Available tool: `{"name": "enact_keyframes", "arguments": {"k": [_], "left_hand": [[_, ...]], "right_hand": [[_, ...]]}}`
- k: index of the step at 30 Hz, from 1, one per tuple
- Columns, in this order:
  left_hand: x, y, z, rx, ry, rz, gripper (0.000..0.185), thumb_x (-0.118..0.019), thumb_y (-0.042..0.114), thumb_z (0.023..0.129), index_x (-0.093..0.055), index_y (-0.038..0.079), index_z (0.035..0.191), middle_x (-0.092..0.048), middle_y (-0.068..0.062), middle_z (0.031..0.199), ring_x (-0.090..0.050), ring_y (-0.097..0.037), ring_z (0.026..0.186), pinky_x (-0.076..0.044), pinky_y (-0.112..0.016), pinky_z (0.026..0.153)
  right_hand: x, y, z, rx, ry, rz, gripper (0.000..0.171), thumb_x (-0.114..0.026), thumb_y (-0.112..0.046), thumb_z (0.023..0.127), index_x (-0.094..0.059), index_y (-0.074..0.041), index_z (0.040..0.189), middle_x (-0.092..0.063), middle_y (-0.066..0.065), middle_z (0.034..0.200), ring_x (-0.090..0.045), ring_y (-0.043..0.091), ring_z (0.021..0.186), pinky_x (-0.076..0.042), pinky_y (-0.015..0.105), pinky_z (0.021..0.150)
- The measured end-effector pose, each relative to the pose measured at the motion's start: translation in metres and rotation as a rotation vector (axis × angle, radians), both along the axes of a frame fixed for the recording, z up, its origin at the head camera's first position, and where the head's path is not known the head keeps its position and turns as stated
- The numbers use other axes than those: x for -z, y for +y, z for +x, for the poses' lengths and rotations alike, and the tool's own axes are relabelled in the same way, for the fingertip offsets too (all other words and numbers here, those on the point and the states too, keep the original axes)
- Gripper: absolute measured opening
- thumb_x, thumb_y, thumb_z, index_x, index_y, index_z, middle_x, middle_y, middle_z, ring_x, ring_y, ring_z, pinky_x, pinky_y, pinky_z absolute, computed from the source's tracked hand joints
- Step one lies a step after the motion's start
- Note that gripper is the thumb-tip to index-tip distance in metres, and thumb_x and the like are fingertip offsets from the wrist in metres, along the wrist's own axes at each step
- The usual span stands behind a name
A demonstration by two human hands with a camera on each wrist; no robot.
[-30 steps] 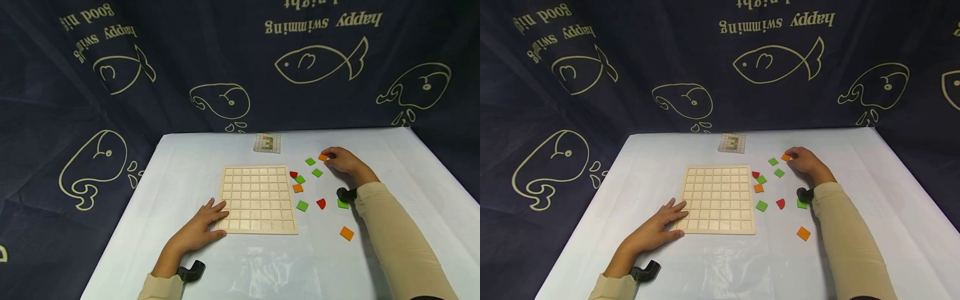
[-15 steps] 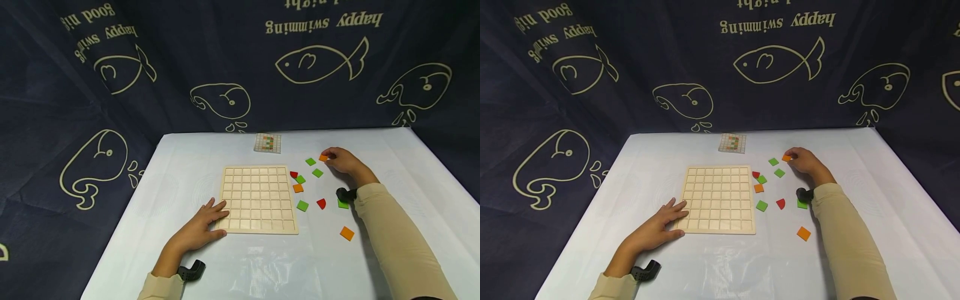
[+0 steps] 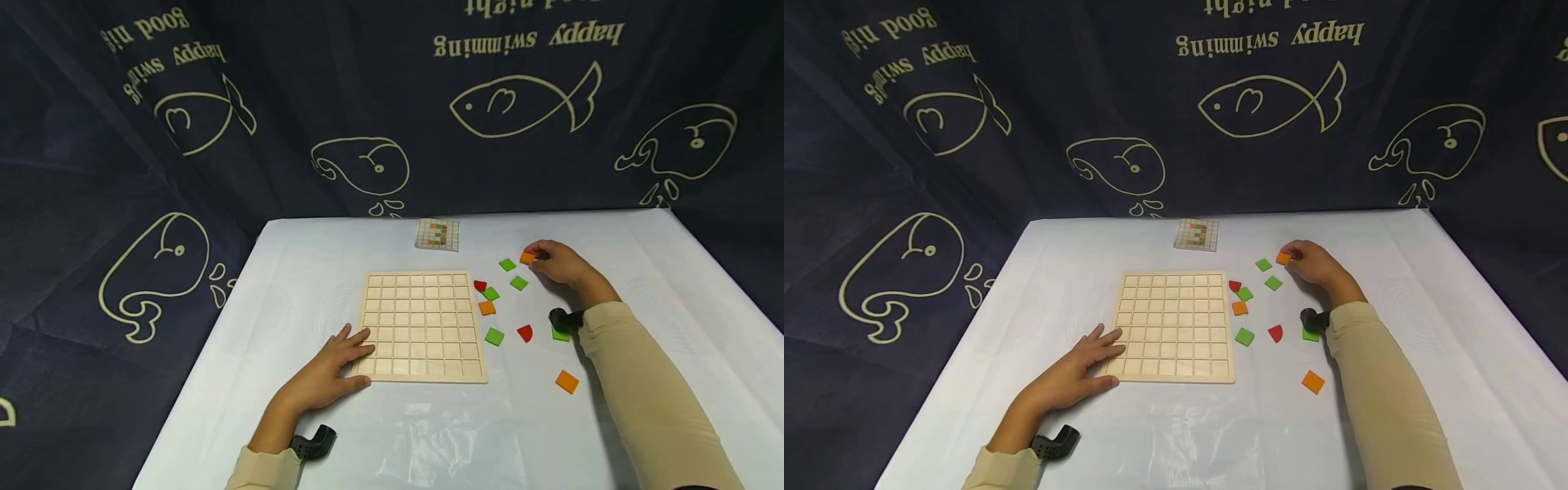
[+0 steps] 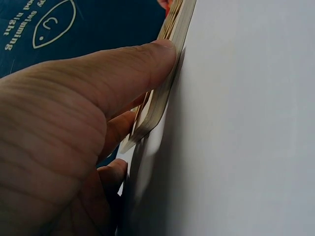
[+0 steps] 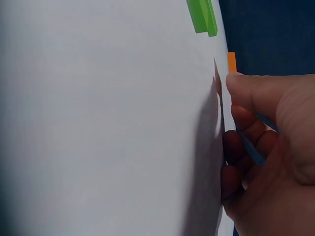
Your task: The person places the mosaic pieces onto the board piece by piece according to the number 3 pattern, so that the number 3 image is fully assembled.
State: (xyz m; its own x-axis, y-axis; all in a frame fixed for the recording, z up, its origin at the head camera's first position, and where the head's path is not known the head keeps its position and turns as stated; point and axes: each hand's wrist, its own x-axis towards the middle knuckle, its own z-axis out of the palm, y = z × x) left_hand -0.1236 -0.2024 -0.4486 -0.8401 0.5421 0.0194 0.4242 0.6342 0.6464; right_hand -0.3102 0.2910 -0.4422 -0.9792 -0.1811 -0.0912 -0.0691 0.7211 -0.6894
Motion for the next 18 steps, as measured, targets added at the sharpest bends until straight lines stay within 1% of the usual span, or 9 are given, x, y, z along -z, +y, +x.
{"name": "enact_keyframes", "arguments": {"k": [8,14,18], "left_hand": [[0.001,0.0,0.0,0.008,0.012,-0.002,0.056,-0.074,0.029,0.09,-0.058,0.007,0.14,-0.036,-0.007,0.157,-0.011,-0.038,0.15,-0.009,-0.06,0.117],[0.001,-0.001,0.0,0.014,0.016,0.001,0.057,-0.074,0.029,0.09,-0.057,0.007,0.14,-0.035,-0.007,0.158,-0.011,-0.038,0.15,-0.01,-0.06,0.117],[0.001,-0.001,0.0,0.017,0.023,0.0,0.057,-0.074,0.029,0.09,-0.057,0.007,0.14,-0.035,-0.007,0.158,-0.011,-0.038,0.149,-0.01,-0.06,0.117]], "right_hand": [[-0.005,-0.001,0.002,0.003,-0.017,-0.017,0.035,-0.056,-0.004,0.096,-0.052,0.005,0.13,-0.051,0.027,0.124,-0.046,0.039,0.111,-0.038,0.052,0.097],[-0.011,-0.004,0.004,-0.008,-0.019,0.015,0.034,-0.057,-0.006,0.097,-0.054,0.003,0.13,-0.052,0.025,0.125,-0.047,0.039,0.112,-0.039,0.052,0.095],[-0.016,-0.01,0.007,-0.024,-0.018,0.025,0.031,-0.055,-0.006,0.098,-0.056,0.002,0.128,-0.051,0.023,0.124,-0.047,0.038,0.108,-0.04,0.049,0.091]]}}
